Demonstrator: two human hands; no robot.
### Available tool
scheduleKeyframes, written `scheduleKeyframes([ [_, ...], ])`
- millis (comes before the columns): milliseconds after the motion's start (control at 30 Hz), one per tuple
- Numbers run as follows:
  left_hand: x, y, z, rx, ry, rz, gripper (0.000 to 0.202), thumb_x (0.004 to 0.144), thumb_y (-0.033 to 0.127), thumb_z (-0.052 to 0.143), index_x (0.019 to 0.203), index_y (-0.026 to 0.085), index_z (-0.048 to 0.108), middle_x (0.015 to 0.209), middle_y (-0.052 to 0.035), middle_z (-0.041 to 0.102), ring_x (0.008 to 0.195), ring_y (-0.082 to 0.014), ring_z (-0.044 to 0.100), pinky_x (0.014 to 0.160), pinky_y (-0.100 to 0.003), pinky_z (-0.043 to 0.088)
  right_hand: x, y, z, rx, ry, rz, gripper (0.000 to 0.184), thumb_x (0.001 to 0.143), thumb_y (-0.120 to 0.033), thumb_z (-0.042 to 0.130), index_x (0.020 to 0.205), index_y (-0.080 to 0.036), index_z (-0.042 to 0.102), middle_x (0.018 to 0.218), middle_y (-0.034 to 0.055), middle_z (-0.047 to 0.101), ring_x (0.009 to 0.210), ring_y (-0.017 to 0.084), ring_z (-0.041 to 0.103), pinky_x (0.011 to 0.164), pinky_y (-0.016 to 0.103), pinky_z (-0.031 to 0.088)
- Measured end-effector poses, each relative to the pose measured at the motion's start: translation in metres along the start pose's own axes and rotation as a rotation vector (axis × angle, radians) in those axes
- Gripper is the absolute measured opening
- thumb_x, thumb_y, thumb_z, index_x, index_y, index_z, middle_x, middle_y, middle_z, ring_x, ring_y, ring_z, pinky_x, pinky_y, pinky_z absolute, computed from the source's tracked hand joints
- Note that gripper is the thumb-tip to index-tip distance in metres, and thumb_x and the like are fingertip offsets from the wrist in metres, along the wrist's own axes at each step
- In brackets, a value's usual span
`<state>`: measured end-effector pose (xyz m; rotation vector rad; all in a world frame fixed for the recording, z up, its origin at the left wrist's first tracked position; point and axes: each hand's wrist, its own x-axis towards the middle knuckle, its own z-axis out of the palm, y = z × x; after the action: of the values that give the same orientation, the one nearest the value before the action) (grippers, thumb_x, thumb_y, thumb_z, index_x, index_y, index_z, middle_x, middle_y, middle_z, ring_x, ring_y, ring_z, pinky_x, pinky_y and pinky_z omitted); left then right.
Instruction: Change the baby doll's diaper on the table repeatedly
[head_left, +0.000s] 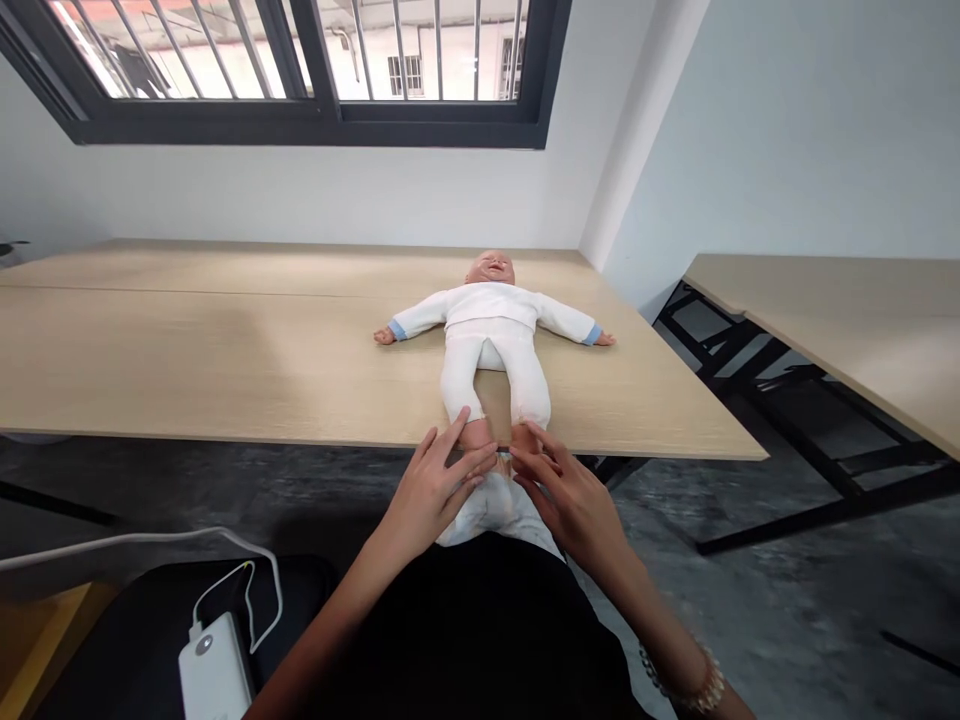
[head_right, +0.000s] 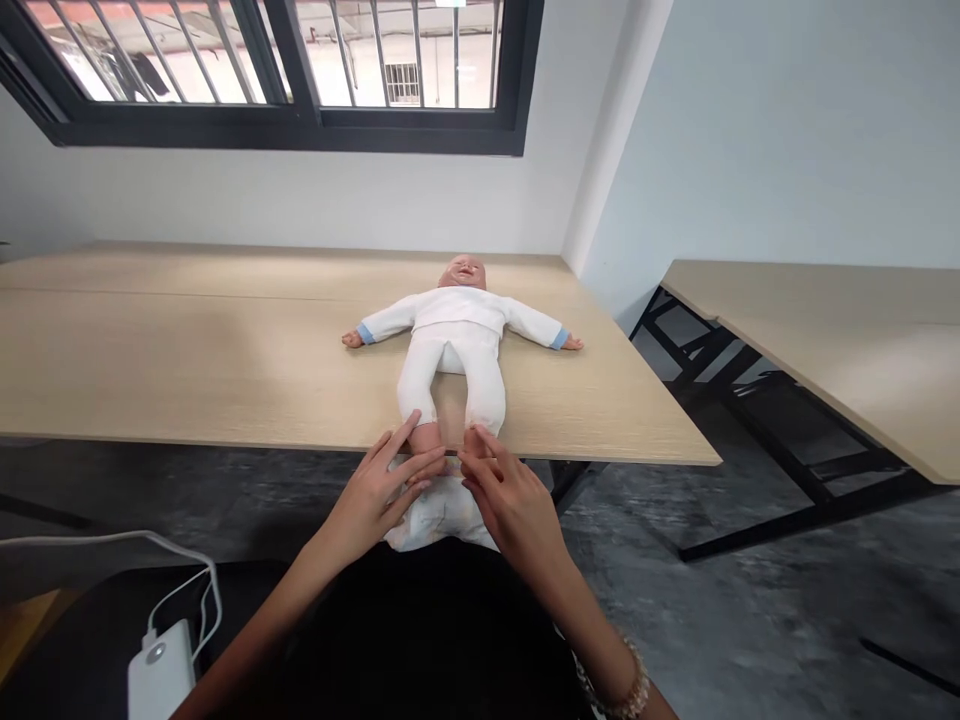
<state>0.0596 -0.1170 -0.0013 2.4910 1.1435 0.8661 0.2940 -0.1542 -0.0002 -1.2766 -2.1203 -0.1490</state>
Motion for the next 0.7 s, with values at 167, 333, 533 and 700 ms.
scheduleKeyframes([
  [167,-0.02,-0.005,0.0,-0.08,0.141,0.014,0.049,0.1,0.037,0.06,0.149,0.039,0.051,0.169,-0.0071,0.033,0.149,-0.0282,0.046,0.121,-0.051,0.046,-0.034,0.008,0.0,0.004,0.286,0.026,0.042,0.1,-0.023,0.064,0.14,-0.028,0.052,0.131,0.0142,0.061,0.119,0.028,0.065,0.096,0.047,0.062],
  [333,-0.059,-0.003,0.014,-0.091,0.389,-0.181,0.014,0.1,0.035,0.054,0.103,0.032,0.067,0.105,-0.0068,0.071,0.101,-0.0255,0.072,0.09,-0.043,0.061,-0.091,0.031,0.041,0.174,0.426,0.417,0.025,0.099,-0.04,0.061,0.114,-0.022,0.054,0.104,0.0131,0.063,0.089,0.026,0.066,0.075,0.045,0.061],
  [533,-0.078,-0.021,0.024,-0.036,-0.095,-0.639,0.048,0.1,0.049,0.039,0.063,0.024,0.057,0.075,-0.007,0.069,0.075,-0.0265,0.068,0.071,-0.036,0.048,-0.104,0.054,0.095,0.411,-0.348,0.63,0.048,0.097,-0.058,0.042,0.094,-0.018,0.067,0.101,0.0172,0.072,0.105,0.038,0.068,0.098,0.058,0.051],
  [700,-0.074,-0.04,0.046,-0.304,-0.217,-0.855,0.05,0.094,0.057,0.053,0.066,0.017,0.062,0.068,-0.0052,0.065,0.073,-0.0236,0.065,0.069,-0.03,0.041,-0.075,0.032,0.109,0.656,-0.547,0.682,0.054,0.09,-0.068,0.05,0.088,-0.016,0.065,0.097,0.0159,0.071,0.097,0.033,0.068,0.094,0.048,0.052],
])
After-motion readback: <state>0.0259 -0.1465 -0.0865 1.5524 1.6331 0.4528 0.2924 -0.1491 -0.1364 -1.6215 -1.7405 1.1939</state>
